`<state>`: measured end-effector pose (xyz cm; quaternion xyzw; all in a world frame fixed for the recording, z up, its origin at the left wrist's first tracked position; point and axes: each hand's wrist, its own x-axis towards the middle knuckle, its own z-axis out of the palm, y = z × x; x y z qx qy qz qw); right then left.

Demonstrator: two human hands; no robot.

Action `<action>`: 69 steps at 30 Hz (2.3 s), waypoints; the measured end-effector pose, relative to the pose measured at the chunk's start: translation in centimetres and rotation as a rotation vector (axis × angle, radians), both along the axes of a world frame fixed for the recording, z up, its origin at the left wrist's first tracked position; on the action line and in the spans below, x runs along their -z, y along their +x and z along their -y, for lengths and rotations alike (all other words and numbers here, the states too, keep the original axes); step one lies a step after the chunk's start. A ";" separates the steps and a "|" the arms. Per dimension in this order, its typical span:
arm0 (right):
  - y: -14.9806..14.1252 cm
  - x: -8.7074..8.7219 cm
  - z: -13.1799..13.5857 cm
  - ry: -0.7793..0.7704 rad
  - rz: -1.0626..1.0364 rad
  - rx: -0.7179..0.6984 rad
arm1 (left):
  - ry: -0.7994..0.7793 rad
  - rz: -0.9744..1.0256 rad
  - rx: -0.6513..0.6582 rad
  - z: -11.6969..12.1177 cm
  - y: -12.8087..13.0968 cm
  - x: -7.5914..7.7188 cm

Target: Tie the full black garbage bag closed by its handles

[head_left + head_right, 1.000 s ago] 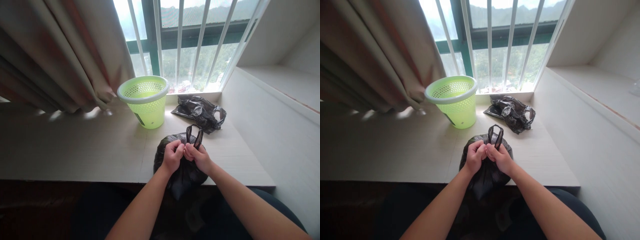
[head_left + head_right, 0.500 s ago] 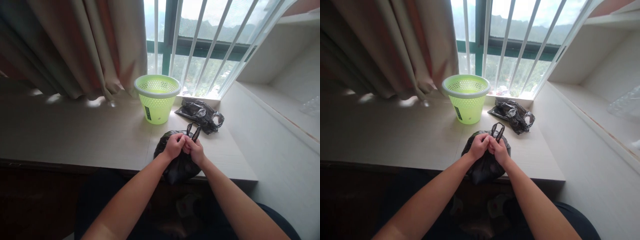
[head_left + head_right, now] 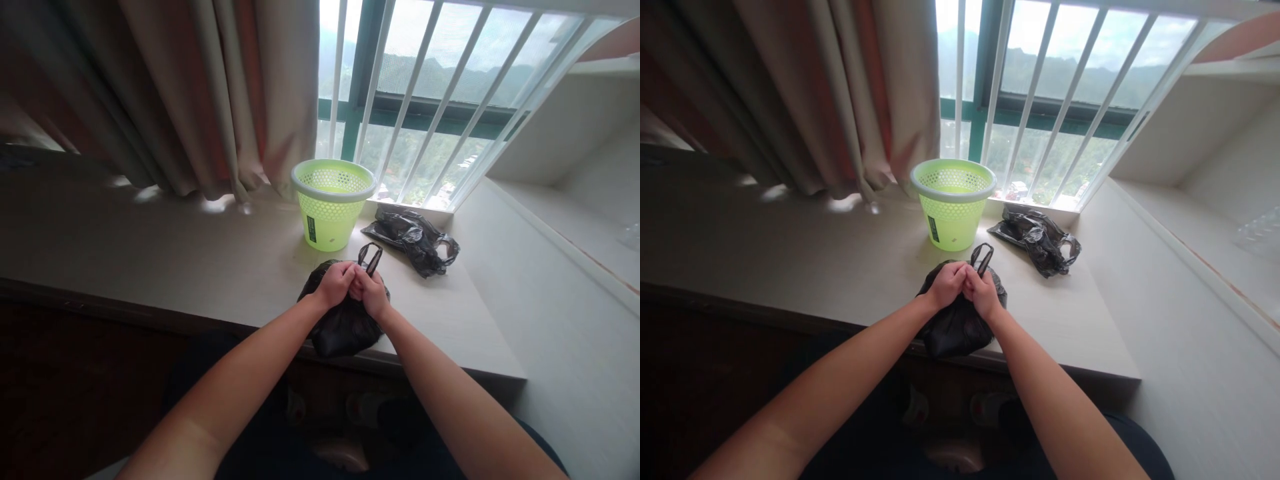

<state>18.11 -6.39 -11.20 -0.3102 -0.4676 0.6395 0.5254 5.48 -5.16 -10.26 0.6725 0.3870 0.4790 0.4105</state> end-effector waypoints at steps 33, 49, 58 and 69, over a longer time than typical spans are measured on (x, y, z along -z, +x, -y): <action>-0.9 -0.5 0.6 -0.040 0.024 0.099 | 0.053 -0.096 0.039 0.2 -1.0 -0.2; -1.6 -1.5 0.4 -0.016 0.149 0.232 | -0.012 0.081 0.155 0.7 -2.7 -1.1; -1.6 -2.8 2.0 0.235 0.150 0.276 | 0.307 -0.045 0.096 1.0 -4.7 -0.8; 2.4 -2.5 5.0 0.314 0.574 0.151 | 0.372 -0.190 0.061 -0.1 -5.3 -1.3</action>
